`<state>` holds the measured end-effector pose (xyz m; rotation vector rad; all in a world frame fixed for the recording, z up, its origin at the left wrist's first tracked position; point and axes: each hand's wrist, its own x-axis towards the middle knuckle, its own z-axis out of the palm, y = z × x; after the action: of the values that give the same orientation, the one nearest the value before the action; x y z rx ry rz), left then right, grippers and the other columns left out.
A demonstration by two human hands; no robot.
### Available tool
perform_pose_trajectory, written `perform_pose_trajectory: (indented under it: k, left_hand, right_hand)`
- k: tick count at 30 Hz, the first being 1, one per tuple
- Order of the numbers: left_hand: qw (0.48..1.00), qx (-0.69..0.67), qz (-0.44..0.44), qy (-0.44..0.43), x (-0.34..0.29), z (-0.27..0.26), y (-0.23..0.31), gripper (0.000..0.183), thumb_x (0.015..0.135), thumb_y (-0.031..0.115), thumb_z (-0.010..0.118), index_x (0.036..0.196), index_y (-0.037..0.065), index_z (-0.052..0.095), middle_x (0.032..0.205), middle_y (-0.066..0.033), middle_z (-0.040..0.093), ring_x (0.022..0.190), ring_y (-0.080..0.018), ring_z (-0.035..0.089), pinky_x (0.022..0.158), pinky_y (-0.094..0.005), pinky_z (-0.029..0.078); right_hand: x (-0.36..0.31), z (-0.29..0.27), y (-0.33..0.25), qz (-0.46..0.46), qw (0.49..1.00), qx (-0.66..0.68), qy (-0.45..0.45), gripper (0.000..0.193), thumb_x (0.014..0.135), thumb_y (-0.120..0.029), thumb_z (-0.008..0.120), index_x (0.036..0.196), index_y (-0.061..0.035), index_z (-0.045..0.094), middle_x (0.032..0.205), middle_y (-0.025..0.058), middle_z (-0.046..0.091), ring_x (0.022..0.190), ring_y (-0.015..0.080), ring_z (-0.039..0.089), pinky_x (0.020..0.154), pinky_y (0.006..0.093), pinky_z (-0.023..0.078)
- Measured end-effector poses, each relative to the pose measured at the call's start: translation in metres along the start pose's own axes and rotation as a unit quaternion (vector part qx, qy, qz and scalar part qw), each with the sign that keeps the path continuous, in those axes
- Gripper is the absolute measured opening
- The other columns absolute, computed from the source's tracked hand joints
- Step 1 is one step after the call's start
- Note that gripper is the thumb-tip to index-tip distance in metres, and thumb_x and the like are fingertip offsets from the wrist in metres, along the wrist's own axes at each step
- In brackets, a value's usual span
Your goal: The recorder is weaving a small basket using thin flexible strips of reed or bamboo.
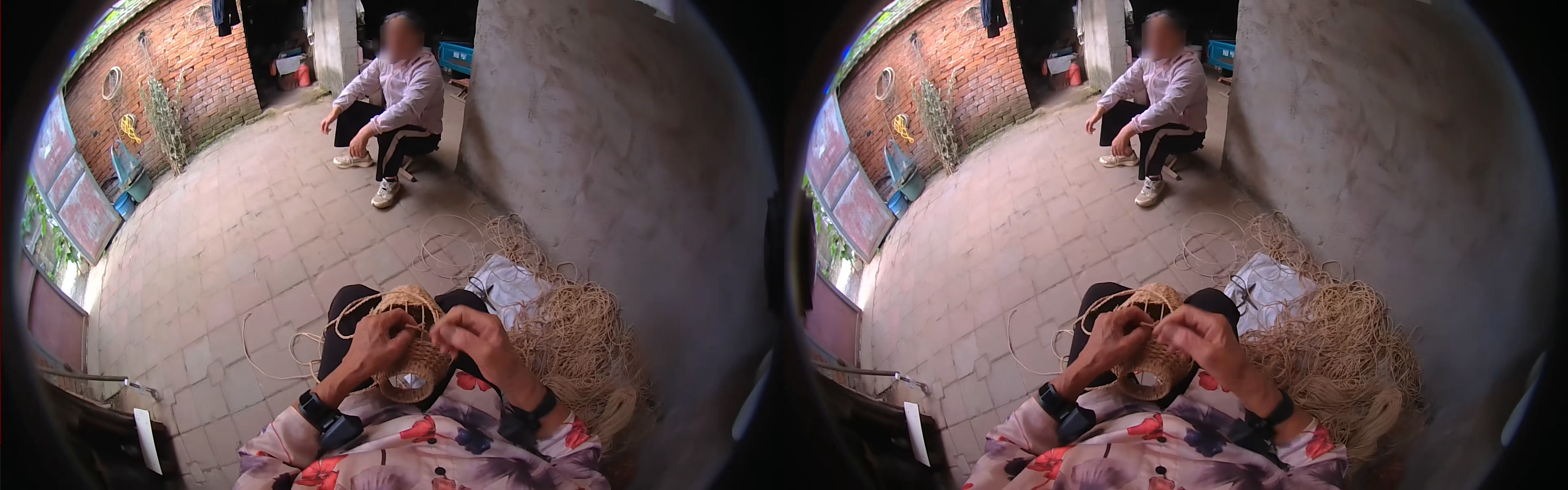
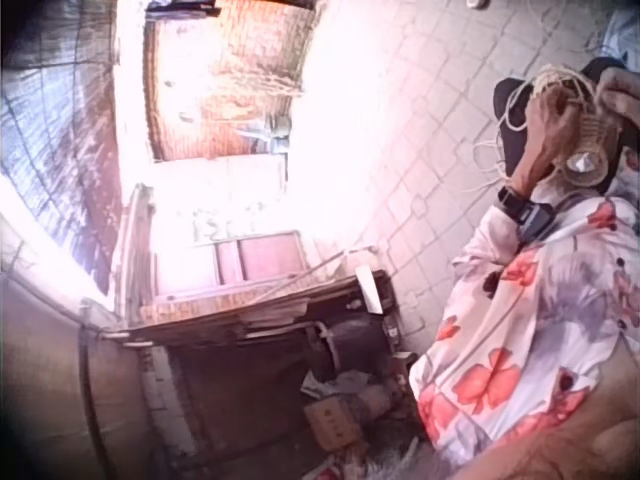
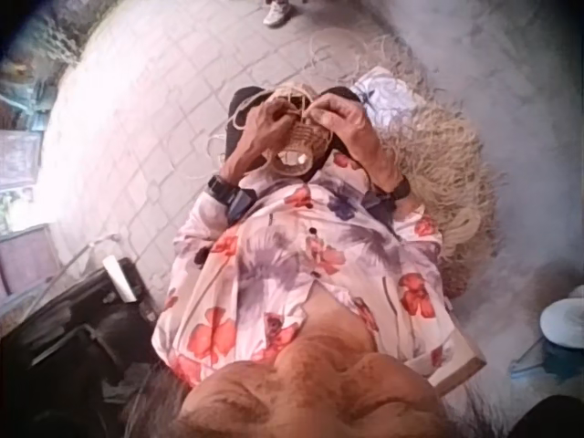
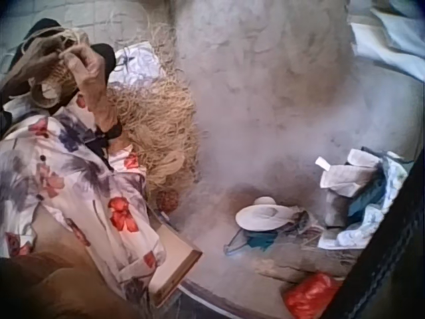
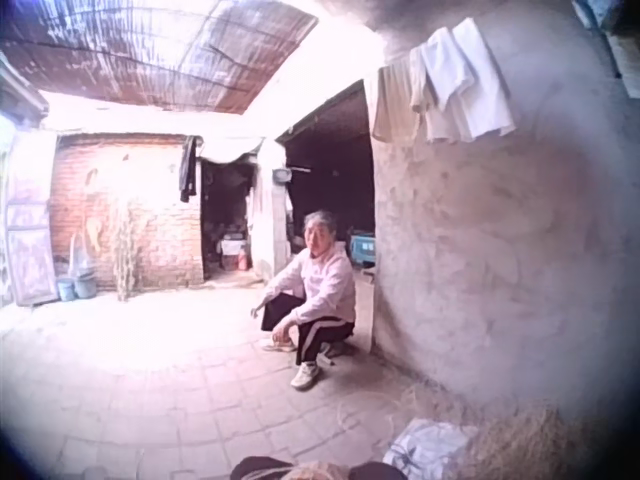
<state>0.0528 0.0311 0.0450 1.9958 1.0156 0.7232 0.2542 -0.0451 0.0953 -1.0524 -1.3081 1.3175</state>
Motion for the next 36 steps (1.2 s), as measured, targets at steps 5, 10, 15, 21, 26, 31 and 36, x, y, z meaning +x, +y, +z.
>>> perform_pose_trajectory:
  k: [5,10,15,21,26,31,36]
  left_hand:
    - [0.999,-0.031,-0.037,-0.015,-0.001,-0.009,0.0,0.028,0.089,0.027,0.057,0.097,0.003,0.07,0.079,-0.0172,0.068,0.073,-0.0297,0.067,0.069,-0.0375,0.051]
    - [0.994,-0.098,-0.04,0.029,0.009,0.004,-0.014,0.032,0.091,0.031,0.057,0.095,0.003,0.071,0.078,-0.0152,0.068,0.071,-0.0244,0.067,0.067,-0.0352,0.051]
    - [0.997,-0.058,-0.059,0.002,0.002,-0.004,-0.004,0.027,0.085,0.028,0.065,0.092,0.003,0.07,0.076,-0.0117,0.068,0.071,-0.0204,0.066,0.068,-0.0327,0.051]
    - [0.993,-0.1,-0.038,-0.049,0.004,-0.003,-0.001,0.018,0.08,0.018,0.066,0.086,0.002,0.067,0.075,-0.0044,0.063,0.071,-0.0092,0.058,0.066,-0.0267,0.048]
    - [0.994,-0.087,-0.039,-0.059,0.003,-0.005,-0.003,0.02,0.08,0.021,0.066,0.085,0.002,0.068,0.074,-0.0079,0.065,0.068,-0.0141,0.061,0.064,-0.0303,0.049]
    - [0.992,-0.077,-0.079,-0.057,0.007,-0.004,-0.011,0.025,0.079,0.026,0.066,0.086,0.003,0.069,0.075,-0.0127,0.067,0.067,-0.0225,0.065,0.063,-0.0357,0.05]
    - [1.0,-0.004,0.015,0.004,0.01,-0.004,0.002,0.023,0.077,0.027,0.066,0.085,0.005,0.07,0.076,-0.0141,0.069,0.07,-0.0289,0.068,0.066,-0.0377,0.052]
  right_hand:
    - [-0.033,0.039,-0.102,-0.232,0.894,0.133,-0.359,0.023,0.091,-0.019,0.061,0.092,0.0032,0.068,0.085,0.0131,0.067,0.068,0.0212,0.061,0.059,0.031,0.047]
    - [-0.067,0.06,-0.109,-0.306,0.802,0.266,-0.439,0.045,0.096,-0.024,0.06,0.117,0.0164,0.06,0.119,0.0277,0.059,0.102,0.0402,0.062,0.086,0.0438,0.051]
    - [-0.041,0.012,-0.093,-0.222,0.871,0.107,-0.425,0.025,0.092,-0.019,0.062,0.104,0.0033,0.064,0.102,0.0164,0.061,0.086,0.0283,0.062,0.074,0.0347,0.05]
    - [0.024,-0.02,0.028,0.0,0.984,-0.161,0.078,0.026,0.092,-0.025,0.066,0.085,-0.0027,0.055,0.066,0.0058,0.059,0.058,0.0145,0.057,0.054,0.0295,0.045]
    - [0.034,-0.001,0.042,-0.013,0.887,-0.459,0.056,0.032,0.094,-0.035,0.059,0.086,-0.0046,0.057,0.066,0.0168,0.063,0.064,0.0349,0.065,0.056,0.0447,0.048]
    - [0.039,0.001,0.053,-0.094,0.895,-0.433,0.054,0.027,0.092,-0.032,0.059,0.081,-0.0073,0.059,0.068,0.0193,0.062,0.068,0.0417,0.063,0.059,0.0488,0.048]
    - [0.036,0.002,0.048,-0.054,0.915,-0.396,0.061,0.025,0.092,-0.028,0.061,0.082,-0.0048,0.059,0.068,0.0193,0.062,0.068,0.0409,0.063,0.058,0.0467,0.047]
